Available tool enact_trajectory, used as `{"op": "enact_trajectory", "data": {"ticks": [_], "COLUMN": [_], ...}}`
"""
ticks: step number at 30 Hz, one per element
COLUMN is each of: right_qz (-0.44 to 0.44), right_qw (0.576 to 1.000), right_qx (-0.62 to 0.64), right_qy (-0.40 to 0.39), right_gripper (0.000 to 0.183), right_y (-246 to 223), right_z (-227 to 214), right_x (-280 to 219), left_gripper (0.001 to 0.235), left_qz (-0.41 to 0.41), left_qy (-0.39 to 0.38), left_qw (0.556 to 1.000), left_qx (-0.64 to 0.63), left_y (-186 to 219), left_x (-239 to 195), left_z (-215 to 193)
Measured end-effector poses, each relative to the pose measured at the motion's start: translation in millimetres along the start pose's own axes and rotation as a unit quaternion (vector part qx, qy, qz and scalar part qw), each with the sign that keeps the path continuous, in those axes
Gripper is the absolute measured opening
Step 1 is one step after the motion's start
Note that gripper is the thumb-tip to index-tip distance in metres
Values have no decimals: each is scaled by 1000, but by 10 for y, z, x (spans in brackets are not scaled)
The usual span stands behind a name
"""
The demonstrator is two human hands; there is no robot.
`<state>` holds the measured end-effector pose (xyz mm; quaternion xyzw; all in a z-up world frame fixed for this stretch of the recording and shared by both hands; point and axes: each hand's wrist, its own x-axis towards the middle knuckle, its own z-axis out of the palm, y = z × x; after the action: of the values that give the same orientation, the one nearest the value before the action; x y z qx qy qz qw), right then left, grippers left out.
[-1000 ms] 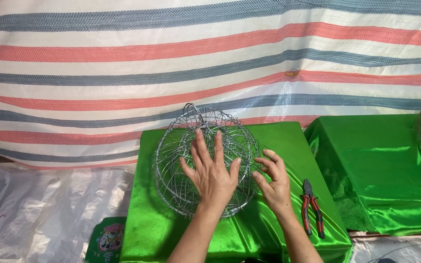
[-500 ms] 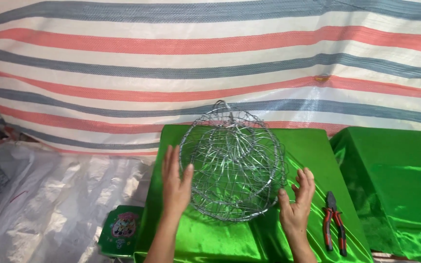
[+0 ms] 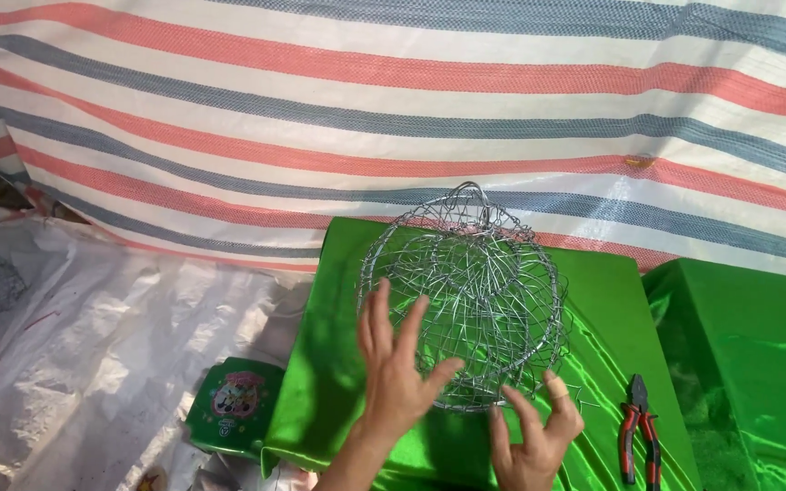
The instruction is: Assembling a wire birdcage structure by hand and using pliers to secure wires.
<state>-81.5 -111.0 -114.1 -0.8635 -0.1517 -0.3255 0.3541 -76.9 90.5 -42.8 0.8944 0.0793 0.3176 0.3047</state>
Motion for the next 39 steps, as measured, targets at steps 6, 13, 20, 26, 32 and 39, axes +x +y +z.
{"op": "enact_trajectory", "data": {"ticks": [6, 13, 20, 26, 32, 39], "right_qz": [-18, -38, -47, 45, 4, -13], "right_qw": [1000, 998, 997, 999, 1000, 997], "right_qx": [-25, -39, -36, -8, -2, 31], "right_qy": [0, -16, -42, -2, -31, -74], "right_gripper": [41, 50, 65, 50, 60, 41], "right_y": [-216, -444, -424, -395, -354, -338], "right_z": [62, 103, 153, 124, 174, 207], "right_x": [-162, -234, -275, -206, -193, -141], "left_gripper": [85, 91, 84, 79, 79, 82], "left_qz": [26, -21, -15, -9, -11, -6], "left_qy": [-4, -37, -40, -55, -66, -85], "left_qw": [1000, 999, 999, 998, 996, 995], "left_qx": [7, 3, -10, -30, -58, -43], "left_y": [-37, -12, -77, -102, -95, -168], "left_x": [-136, -187, -190, -187, -158, -144], "left_z": [154, 238, 258, 241, 185, 199]}}
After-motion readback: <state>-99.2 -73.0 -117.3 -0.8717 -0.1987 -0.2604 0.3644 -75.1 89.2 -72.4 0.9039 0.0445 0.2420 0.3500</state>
